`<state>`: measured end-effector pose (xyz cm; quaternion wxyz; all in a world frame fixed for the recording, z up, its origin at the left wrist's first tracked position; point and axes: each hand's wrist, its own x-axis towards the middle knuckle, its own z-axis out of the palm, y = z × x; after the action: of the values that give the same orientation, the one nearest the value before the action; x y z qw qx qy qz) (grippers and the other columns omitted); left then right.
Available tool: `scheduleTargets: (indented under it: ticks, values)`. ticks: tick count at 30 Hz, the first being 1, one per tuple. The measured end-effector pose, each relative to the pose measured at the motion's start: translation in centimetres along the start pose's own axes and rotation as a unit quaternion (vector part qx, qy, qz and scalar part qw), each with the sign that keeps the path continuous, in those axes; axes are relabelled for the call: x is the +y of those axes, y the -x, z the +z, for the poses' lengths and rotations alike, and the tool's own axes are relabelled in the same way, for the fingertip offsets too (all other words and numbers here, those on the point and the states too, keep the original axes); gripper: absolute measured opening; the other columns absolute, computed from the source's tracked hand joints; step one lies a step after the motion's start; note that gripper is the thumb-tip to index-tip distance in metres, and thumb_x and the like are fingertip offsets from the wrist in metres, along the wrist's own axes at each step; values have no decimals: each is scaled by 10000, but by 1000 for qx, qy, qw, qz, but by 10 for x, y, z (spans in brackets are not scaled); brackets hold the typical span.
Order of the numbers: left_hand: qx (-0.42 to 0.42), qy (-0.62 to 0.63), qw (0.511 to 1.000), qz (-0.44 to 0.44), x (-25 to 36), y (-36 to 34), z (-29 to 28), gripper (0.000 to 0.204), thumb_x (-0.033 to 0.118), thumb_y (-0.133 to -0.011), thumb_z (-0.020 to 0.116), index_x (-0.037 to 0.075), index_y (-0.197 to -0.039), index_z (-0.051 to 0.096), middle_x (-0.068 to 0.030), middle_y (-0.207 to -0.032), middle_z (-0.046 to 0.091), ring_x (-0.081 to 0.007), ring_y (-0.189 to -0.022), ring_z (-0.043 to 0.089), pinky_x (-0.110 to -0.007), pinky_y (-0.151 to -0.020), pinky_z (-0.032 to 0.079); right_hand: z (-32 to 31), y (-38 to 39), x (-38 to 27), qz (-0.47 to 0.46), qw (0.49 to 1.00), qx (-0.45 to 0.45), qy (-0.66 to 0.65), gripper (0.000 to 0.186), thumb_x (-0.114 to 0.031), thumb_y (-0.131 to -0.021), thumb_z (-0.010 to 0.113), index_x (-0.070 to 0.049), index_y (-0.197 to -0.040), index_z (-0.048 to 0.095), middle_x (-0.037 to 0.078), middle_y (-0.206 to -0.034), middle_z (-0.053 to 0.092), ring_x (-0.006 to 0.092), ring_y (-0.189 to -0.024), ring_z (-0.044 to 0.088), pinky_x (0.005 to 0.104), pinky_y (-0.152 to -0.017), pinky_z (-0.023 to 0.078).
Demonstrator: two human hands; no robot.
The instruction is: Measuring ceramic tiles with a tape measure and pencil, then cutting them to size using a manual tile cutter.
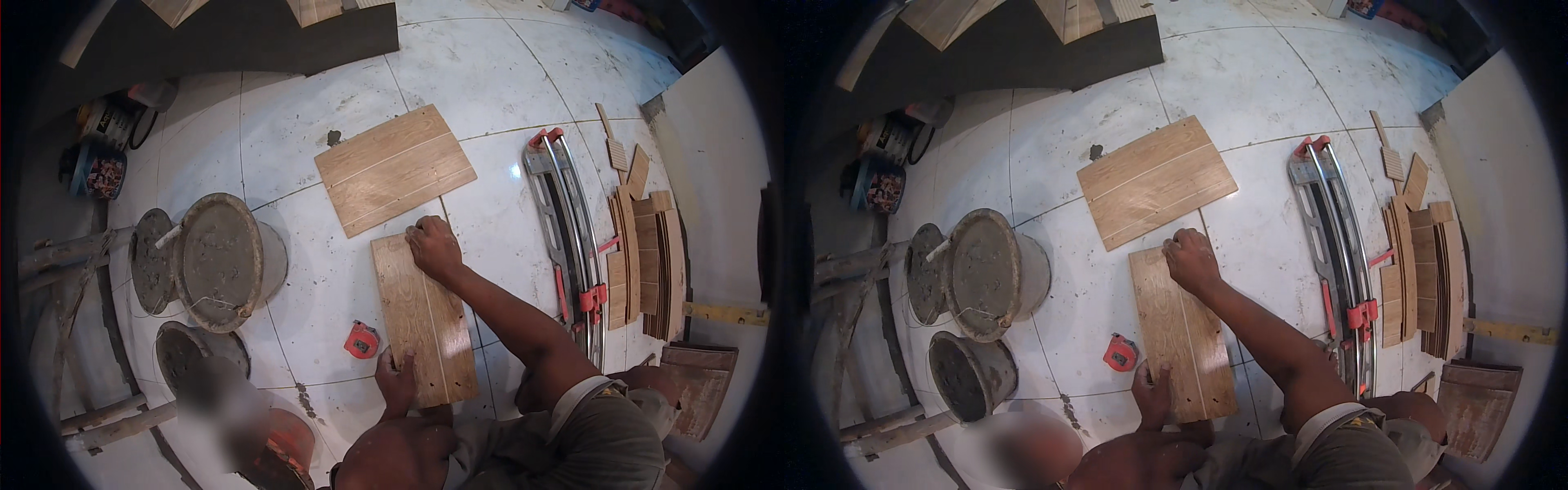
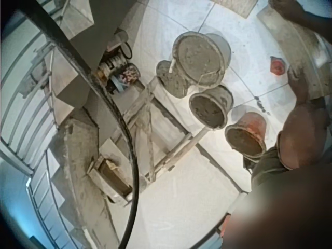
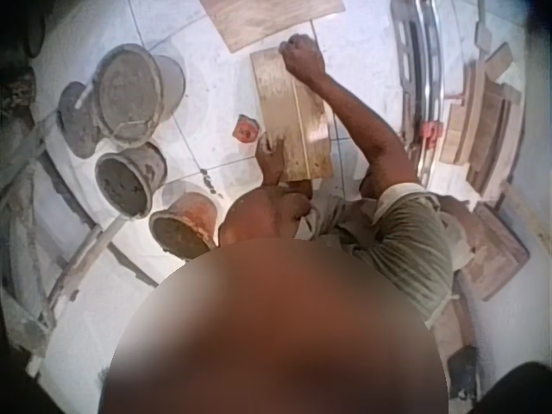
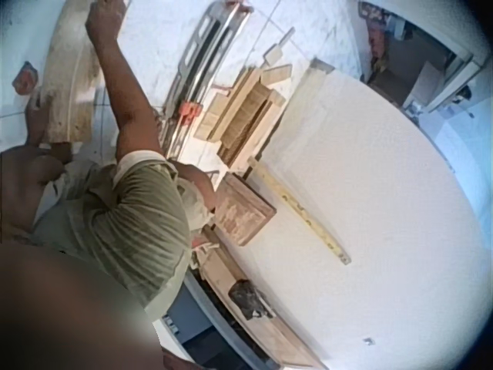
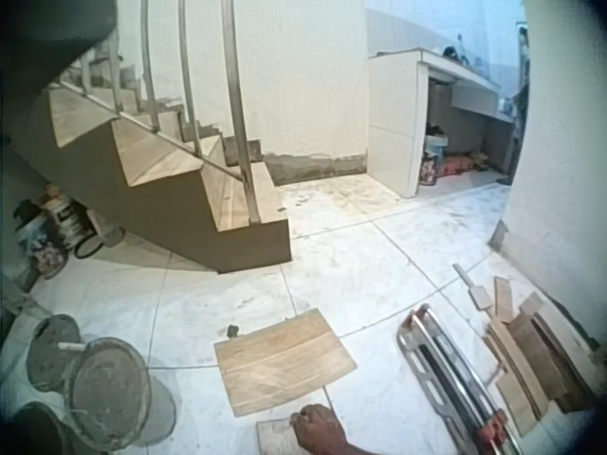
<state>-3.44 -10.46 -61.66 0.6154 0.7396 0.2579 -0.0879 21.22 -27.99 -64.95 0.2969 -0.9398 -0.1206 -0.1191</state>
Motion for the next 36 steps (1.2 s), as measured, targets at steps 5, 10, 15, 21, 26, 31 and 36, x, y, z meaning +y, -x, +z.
scheduleTargets:
  ticks: [5, 10, 15, 21, 26, 31, 36]
  values:
    - [-1, -60, 998, 18, -3, -4, -6, 389, 216, -939, 773, -60, -1185, 655, -121, -1013, 702, -182, -867, 652, -342, -820, 531, -2, -1, -4, -4, 1000, -15, 14, 172, -171, -922, 693, -34, -1011, 749, 129, -1037, 637, 325, -1020, 595, 463, -874, 494]
    - [0, -11, 999, -30, 9, -2, -1, 374, 219, -933, 783, -55, -1153, 655, -104, -1014, 704, -149, -869, 642, -325, -832, 529, 1, 1, -4, -6, 999, -20, 24, 184, -173, -912, 661, -17, -1000, 705, 176, -1081, 585, 350, -1019, 574, 482, -899, 476]
    - [6, -43, 999, 26, 25, -8, -6, 384, 204, -917, 786, -37, -1177, 637, -131, -1062, 694, -178, -931, 653, -339, -845, 536, 4, 11, -19, 23, 1000, -15, 6, 254, -203, -889, 694, -17, -1062, 687, 184, -1135, 603, 367, -1090, 567, 492, -949, 459]
    - [157, -379, 868, 279, 29, -66, -47, 627, 259, -781, 851, -1, -1299, 611, -208, -1312, 574, -402, -1241, 526, -529, -1118, 366, 3, 54, -95, 84, 965, -120, -216, 274, -221, -930, 701, -40, -1134, 708, 177, -1119, 653, 369, -1056, 643, 436, -914, 536]
    - [18, -451, 876, 168, 26, -83, -53, 738, 284, -742, 871, -22, -1355, 594, -209, -1301, 584, -366, -1233, 556, -470, -1075, 432, 11, 69, -126, 158, 926, -212, -270, 356, -267, -993, 590, -14, -1223, 687, 194, -1157, 666, 376, -1089, 648, 466, -956, 519]
    - [-65, -270, 952, 129, 53, -95, -67, 915, 189, -706, 879, -35, -1492, 468, -189, -1274, 616, -299, -1122, 632, -412, -987, 517, 5, 69, -118, 145, 913, -205, -322, 350, -246, -981, 616, -7, -1228, 685, 207, -1148, 675, 367, -1054, 668, 452, -939, 526]
    - [-176, -153, 961, 151, 108, -100, -64, 1263, 72, -702, 856, 19, -1657, 31, -181, -1425, 555, -218, -1080, 653, -335, -922, 557, -15, 60, -98, 128, 827, -279, -470, 348, -244, -959, 672, 0, -1206, 693, 178, -1004, 712, 285, -932, 702, 398, -872, 545]
